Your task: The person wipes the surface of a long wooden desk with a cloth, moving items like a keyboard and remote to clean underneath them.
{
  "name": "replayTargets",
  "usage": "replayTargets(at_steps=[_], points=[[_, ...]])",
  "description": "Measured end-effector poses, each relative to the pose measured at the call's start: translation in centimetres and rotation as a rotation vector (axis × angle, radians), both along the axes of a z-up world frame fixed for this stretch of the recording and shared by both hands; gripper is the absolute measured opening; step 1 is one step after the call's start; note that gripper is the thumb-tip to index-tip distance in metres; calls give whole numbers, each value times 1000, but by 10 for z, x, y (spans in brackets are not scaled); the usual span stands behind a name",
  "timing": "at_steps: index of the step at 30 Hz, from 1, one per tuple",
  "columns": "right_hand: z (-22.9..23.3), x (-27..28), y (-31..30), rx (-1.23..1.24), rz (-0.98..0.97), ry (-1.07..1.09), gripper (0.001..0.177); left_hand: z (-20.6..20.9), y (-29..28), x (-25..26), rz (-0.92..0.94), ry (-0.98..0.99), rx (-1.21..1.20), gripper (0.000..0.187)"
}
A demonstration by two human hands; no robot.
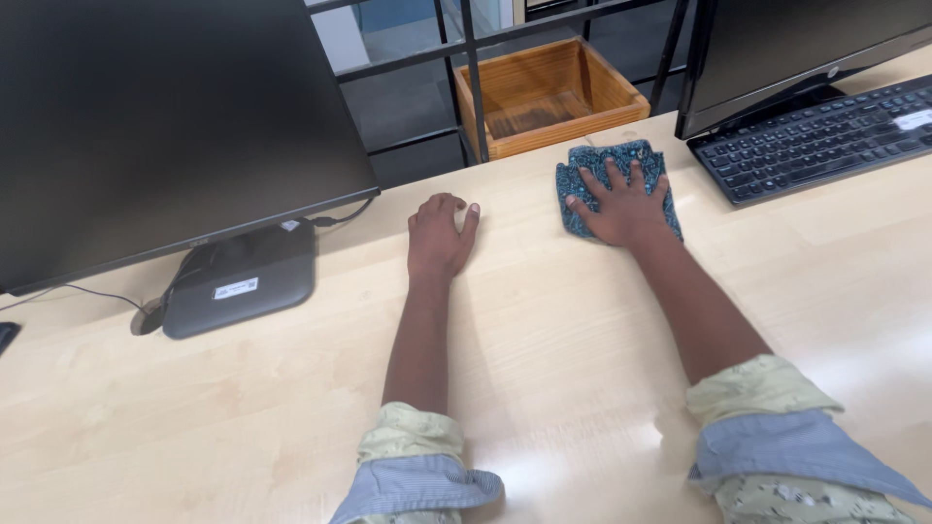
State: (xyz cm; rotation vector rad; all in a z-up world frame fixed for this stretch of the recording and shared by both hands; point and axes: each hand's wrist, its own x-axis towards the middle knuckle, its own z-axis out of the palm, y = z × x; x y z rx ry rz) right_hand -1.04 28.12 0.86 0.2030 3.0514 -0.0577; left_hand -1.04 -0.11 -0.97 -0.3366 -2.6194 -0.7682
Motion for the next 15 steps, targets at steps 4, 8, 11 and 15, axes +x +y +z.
replayTargets(at_steps=[4,8,11,15], points=[[-12,30,-12,21,111,5,77,2,0,2,17,-35,-25,44],[-11,69,11,18,221,19,79,-6,-1,2,12,4,-45,48],[-6,94,41,22,68,20,77,-17,-4,2,9,17,-73,52],[-13,111,24,32,17,45,76,-21,-2,-2,47,-60,-152,58]])
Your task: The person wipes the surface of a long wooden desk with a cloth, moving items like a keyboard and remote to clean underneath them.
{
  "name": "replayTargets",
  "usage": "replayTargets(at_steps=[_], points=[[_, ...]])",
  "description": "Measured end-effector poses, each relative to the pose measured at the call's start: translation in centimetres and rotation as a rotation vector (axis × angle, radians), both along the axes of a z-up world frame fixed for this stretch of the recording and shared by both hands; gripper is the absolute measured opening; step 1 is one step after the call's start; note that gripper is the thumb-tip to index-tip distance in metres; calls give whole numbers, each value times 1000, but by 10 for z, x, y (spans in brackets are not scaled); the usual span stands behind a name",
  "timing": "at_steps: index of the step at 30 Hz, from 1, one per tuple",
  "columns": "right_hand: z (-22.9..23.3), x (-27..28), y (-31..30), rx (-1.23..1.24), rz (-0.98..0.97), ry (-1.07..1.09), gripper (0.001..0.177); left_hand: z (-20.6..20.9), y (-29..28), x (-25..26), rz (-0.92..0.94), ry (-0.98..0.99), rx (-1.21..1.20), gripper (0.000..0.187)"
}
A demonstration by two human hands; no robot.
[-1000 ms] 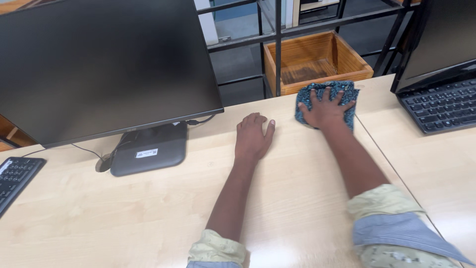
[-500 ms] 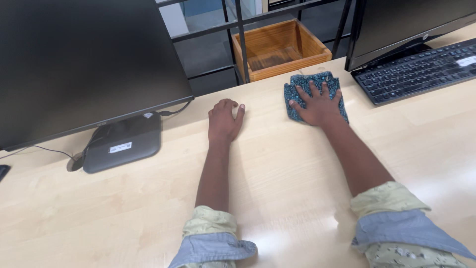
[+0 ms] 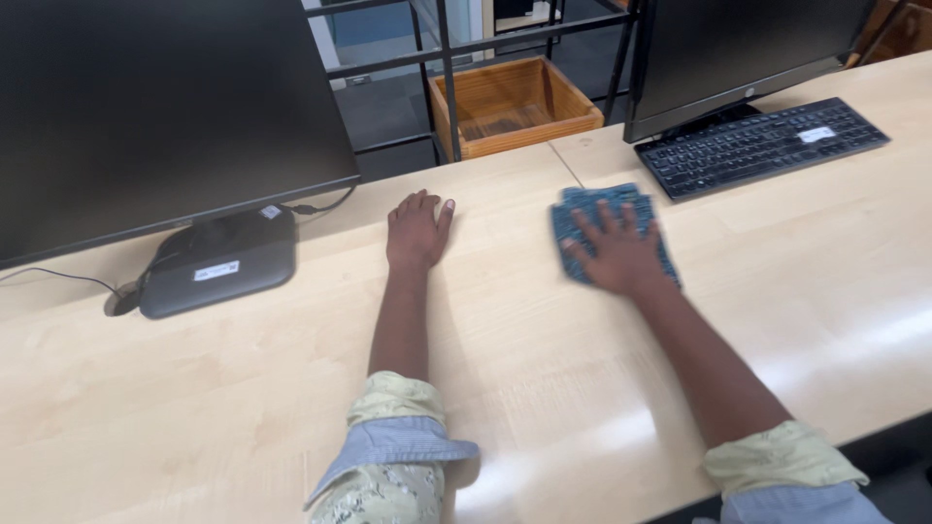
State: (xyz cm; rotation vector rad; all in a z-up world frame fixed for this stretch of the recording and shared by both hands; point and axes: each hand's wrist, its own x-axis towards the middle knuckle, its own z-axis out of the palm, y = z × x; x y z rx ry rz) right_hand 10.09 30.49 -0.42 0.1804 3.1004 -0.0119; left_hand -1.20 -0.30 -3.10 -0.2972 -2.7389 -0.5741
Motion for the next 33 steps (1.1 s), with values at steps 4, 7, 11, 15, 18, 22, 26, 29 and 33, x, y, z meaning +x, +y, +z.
replayTargets(at_steps=[4,7,11,15,18,22,26,29,33], points=[[-6,39,-9,-8,245,25,79,3,-1,8,-42,-61,-63,67],[0,53,9,-21,196,50,78,5,-6,38,-59,-130,-139,71],[-1,59,2,-18,60,53,75,6,-11,79,-70,-137,-129,70],[-15,104,-32,-36,341,102,76,13,-12,114,-38,-165,-145,70],[-7,127,-21,-53,417,42,78,22,-20,147,-91,-110,-211,69],[-3,138,-6,-44,181,62,77,33,-44,190,-111,-97,-257,71],[-10,154,-43,-27,175,44,77,29,-67,226,-23,-175,-144,73],[-10,177,-57,-17,305,37,78,13,-75,249,15,-131,-148,77],[1,182,-58,-38,296,5,79,8,-73,262,65,-106,-129,78]])
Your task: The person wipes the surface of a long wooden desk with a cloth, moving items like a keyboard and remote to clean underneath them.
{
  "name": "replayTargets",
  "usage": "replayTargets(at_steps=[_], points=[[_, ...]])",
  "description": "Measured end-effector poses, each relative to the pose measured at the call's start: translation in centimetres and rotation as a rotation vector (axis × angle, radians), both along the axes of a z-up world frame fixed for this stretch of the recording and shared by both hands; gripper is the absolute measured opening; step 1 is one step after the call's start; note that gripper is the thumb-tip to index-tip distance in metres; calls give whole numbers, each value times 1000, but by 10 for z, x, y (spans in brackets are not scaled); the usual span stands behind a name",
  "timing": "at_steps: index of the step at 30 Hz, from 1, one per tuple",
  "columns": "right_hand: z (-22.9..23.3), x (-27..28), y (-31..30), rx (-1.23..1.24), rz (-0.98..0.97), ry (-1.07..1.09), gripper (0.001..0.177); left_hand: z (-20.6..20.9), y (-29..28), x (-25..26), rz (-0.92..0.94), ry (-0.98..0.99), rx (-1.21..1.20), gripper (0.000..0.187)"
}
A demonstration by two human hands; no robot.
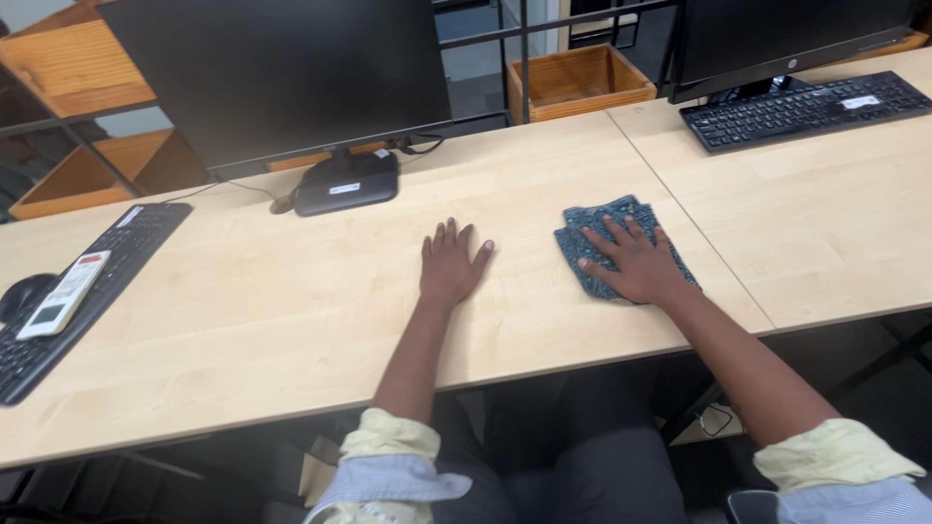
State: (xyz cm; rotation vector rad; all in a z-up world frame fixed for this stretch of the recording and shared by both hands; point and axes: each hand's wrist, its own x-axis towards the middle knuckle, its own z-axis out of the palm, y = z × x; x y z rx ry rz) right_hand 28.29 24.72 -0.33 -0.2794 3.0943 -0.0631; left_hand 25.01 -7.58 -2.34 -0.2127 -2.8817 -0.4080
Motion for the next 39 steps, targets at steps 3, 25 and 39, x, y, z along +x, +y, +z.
replayTargets(at_steps=[3,25,39], points=[[-1,-1,-26,28,-115,9,78,6,4,4,52,-40,53,76],[17,101,-109,-113,723,179,69,4,-5,5,9,41,230,73],[29,150,-171,68,827,55,70,12,-8,7,-16,-3,346,73]])
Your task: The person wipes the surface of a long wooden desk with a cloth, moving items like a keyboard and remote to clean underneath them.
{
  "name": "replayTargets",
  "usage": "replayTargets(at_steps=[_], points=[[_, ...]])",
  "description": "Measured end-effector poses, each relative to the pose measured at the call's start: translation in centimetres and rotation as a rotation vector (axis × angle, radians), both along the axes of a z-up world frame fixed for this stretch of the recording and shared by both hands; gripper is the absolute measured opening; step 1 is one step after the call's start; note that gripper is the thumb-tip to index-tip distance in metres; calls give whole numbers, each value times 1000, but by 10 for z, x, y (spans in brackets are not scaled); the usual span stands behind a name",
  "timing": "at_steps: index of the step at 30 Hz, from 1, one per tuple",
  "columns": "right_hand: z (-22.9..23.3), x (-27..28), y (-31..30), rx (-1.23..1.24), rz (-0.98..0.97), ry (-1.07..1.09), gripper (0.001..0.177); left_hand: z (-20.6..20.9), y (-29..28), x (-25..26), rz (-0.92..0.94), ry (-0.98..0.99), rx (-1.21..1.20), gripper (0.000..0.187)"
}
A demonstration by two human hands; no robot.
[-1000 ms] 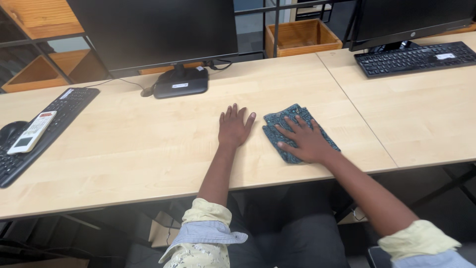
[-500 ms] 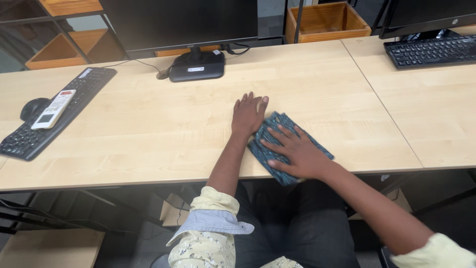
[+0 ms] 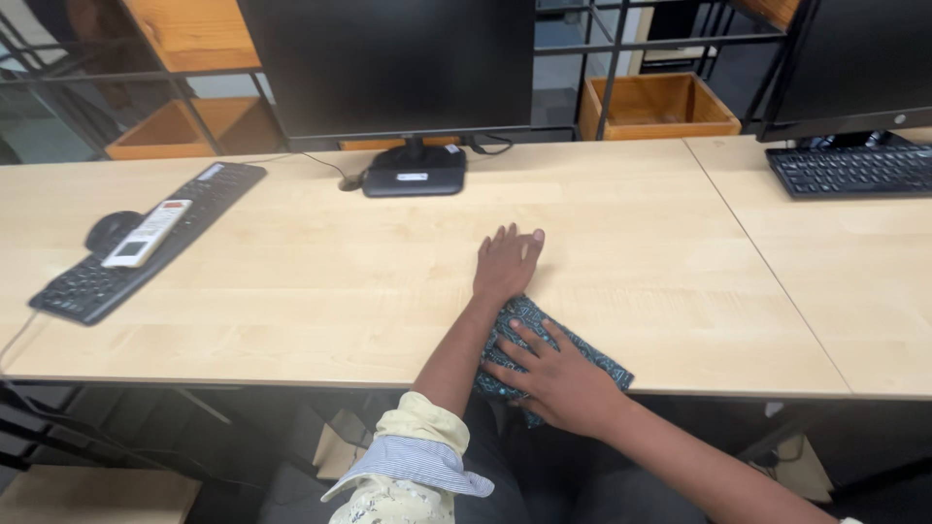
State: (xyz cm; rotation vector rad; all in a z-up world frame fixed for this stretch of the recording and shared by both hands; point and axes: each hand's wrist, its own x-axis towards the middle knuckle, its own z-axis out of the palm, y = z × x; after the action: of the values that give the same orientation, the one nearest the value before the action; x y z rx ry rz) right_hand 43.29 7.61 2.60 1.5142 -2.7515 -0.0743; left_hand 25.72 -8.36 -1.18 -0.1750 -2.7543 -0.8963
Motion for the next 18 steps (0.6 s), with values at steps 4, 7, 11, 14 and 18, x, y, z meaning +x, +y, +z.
replayTargets(at_steps=[4,7,11,14,18], points=[[9,-6,27,-72,95,25,79,-2,-4,-1,-31,-40,-1,76],[13,-11,50,-39,55,19,84,-2,-4,-4,-47,-105,6,80],[6,-8,22,-144,76,77,79,1,-2,-18,-50,-194,-6,85],[6,-6,-32,-120,44,5,75,28,-12,-21,-91,-358,82,85],[8,-29,-44,-214,149,-163,69,71,-29,32,-174,-177,226,74]])
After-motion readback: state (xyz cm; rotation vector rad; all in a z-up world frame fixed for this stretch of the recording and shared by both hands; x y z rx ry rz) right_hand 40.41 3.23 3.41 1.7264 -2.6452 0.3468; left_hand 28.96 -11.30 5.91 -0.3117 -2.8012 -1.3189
